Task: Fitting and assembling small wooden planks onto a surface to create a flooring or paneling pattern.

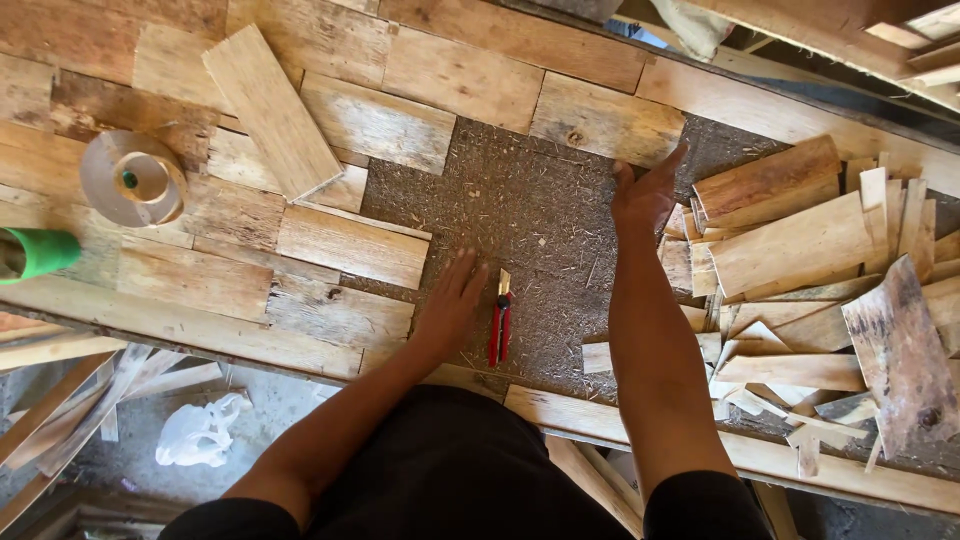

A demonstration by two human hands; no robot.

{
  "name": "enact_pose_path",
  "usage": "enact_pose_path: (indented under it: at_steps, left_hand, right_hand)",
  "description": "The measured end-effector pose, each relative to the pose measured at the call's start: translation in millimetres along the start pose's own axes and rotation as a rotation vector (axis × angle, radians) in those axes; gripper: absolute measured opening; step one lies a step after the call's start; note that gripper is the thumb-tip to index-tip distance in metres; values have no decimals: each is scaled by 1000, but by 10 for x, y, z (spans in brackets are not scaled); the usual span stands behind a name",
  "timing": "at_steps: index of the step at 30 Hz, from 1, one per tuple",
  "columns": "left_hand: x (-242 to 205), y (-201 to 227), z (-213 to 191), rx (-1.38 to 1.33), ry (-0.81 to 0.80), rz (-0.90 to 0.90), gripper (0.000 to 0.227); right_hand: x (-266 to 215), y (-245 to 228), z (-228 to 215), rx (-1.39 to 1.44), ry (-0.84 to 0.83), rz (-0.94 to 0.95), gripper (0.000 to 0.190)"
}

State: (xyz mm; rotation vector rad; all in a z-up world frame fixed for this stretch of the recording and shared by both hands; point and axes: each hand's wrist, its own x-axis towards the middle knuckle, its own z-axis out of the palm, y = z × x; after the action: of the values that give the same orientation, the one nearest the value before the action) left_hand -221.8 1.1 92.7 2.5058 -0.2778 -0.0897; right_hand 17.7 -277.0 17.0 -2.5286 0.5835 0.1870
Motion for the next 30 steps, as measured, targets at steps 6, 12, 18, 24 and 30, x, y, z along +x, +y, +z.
enact_pose_path:
  at_steps: [6, 12, 18, 24, 30]
  left_hand:
    - [-487, -78, -41, 63, -97, 100, 61]
    - [-603, -112, 46, 305, -261, 212, 66]
    - [-588, -98, 24, 291, -293, 210, 67]
    - [-634, -86, 83, 346, -436, 138, 77]
    - [-650, -9, 120, 363, -381, 113, 78]
  right_hand:
    - [-436, 177, 70, 264, 186, -297, 114]
    - [-1379, 544, 159, 229, 231, -636, 73]
    - [-2500, 630, -437, 306, 108, -438, 42]
    - [-2745, 1272, -595, 293, 212, -327, 21]
    - [-2434, 1588, -855, 250, 292, -227, 26]
